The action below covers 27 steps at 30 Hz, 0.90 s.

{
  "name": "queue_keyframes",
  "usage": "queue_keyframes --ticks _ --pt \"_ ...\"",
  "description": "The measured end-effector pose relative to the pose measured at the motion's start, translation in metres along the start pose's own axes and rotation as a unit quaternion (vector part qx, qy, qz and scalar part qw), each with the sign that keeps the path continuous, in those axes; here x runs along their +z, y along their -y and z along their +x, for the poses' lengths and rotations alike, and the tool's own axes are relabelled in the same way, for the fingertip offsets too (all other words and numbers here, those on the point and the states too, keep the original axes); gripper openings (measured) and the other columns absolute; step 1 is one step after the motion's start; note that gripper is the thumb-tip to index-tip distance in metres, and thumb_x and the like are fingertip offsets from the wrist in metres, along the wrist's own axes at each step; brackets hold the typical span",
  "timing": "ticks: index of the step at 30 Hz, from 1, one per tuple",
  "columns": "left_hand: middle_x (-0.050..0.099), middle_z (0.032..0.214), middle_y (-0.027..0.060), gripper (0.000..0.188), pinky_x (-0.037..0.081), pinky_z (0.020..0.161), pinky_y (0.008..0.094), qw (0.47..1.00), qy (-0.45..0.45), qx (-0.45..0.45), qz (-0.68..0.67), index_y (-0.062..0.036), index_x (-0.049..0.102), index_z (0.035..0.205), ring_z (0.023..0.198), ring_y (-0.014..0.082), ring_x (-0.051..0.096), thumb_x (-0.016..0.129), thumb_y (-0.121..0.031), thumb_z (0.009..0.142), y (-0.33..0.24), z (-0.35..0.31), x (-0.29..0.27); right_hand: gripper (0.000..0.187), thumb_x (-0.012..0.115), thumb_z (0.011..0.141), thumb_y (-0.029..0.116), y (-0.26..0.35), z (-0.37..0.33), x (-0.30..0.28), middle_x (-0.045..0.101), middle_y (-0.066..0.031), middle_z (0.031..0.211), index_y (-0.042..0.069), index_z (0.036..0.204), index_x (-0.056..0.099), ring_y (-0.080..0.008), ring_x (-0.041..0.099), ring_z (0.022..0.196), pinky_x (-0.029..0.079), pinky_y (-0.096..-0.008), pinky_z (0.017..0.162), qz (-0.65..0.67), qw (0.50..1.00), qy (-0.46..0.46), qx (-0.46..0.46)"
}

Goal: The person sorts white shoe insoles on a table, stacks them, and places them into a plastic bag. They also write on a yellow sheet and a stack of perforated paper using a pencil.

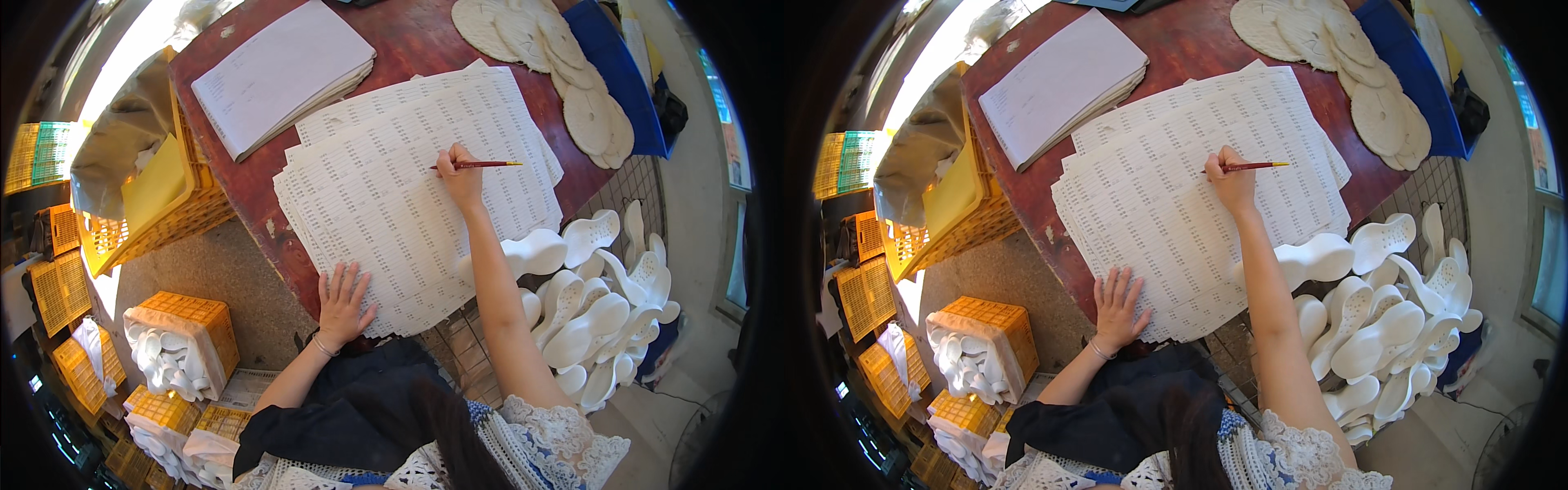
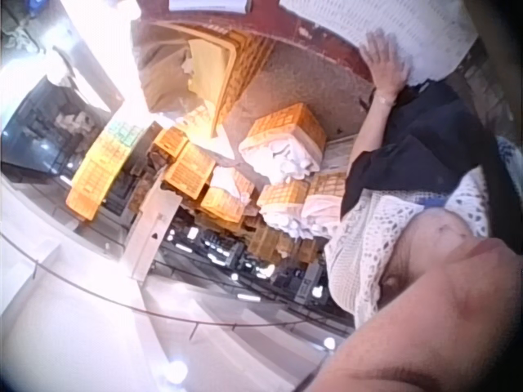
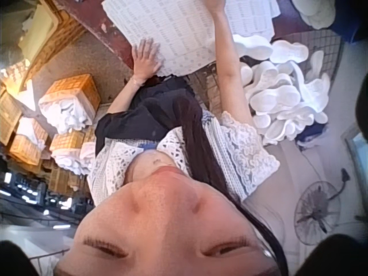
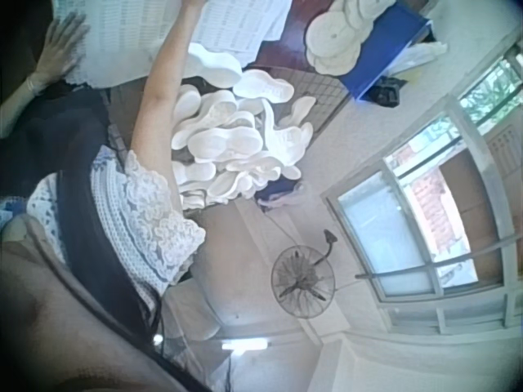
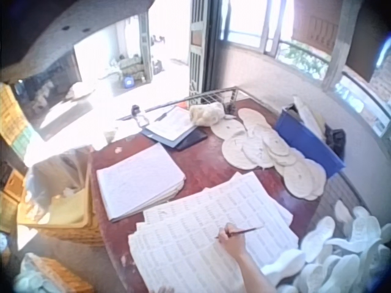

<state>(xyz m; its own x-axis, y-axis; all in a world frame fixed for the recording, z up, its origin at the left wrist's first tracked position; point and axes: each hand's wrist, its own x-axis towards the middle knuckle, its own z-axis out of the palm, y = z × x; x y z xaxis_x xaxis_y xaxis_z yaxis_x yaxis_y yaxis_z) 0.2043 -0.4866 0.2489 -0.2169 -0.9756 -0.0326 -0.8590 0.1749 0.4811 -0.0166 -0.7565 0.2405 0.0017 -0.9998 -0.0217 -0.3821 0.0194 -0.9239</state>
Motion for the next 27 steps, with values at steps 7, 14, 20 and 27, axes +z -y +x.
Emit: queue_keyframes --ticks 7,14,20,27 --pt "0.031 0.151 0.0144 0.068 0.012 0.113 0.0561 1.000 0.001 0.007 -0.004 -0.0117 0.043 0.140 0.141 0.0362 0.023 0.065 -0.037 0.080 0.001 -0.001 0.001 0.031 0.059 0.086 0.012 0.001 -0.002 0.000 0.052 -0.0042 0.050 0.003 0.061 0.045 -0.0098 0.049 0.046 0.040 -0.0277 0.046 -0.029 1.000 -0.005 -0.006" --pt "0.031 0.151 0.0135 0.068 0.014 0.112 0.0557 1.000 0.002 0.004 -0.007 -0.0122 0.044 0.140 0.141 0.0352 0.024 0.066 -0.037 0.080 0.000 0.000 -0.001 0.031 0.059 0.087 0.012 0.001 0.000 0.000 0.051 -0.0037 0.050 0.004 0.061 0.043 -0.0096 0.049 0.046 0.041 -0.0283 0.046 -0.012 0.999 -0.023 0.018" --pt "0.031 0.152 0.0120 0.067 0.015 0.112 0.0551 1.000 0.001 0.001 -0.003 -0.0133 0.044 0.140 0.141 0.0330 0.024 0.065 -0.037 0.081 -0.001 0.001 -0.002 0.032 0.058 0.087 0.011 -0.006 0.001 -0.002 0.047 -0.0024 0.050 0.004 0.062 0.040 -0.0083 0.044 0.047 0.040 -0.0277 0.046 -0.003 1.000 -0.003 -0.031" --pt "0.031 0.151 0.0144 0.067 0.013 0.112 0.0564 1.000 0.002 0.007 0.003 -0.0106 0.044 0.139 0.141 0.0365 0.023 0.064 -0.038 0.081 0.000 0.001 -0.001 0.031 0.058 0.087 0.010 -0.007 0.001 0.000 0.047 -0.0019 0.050 0.004 0.062 0.041 -0.0079 0.044 0.048 0.038 -0.0276 0.045 -0.033 0.999 -0.007 -0.037"
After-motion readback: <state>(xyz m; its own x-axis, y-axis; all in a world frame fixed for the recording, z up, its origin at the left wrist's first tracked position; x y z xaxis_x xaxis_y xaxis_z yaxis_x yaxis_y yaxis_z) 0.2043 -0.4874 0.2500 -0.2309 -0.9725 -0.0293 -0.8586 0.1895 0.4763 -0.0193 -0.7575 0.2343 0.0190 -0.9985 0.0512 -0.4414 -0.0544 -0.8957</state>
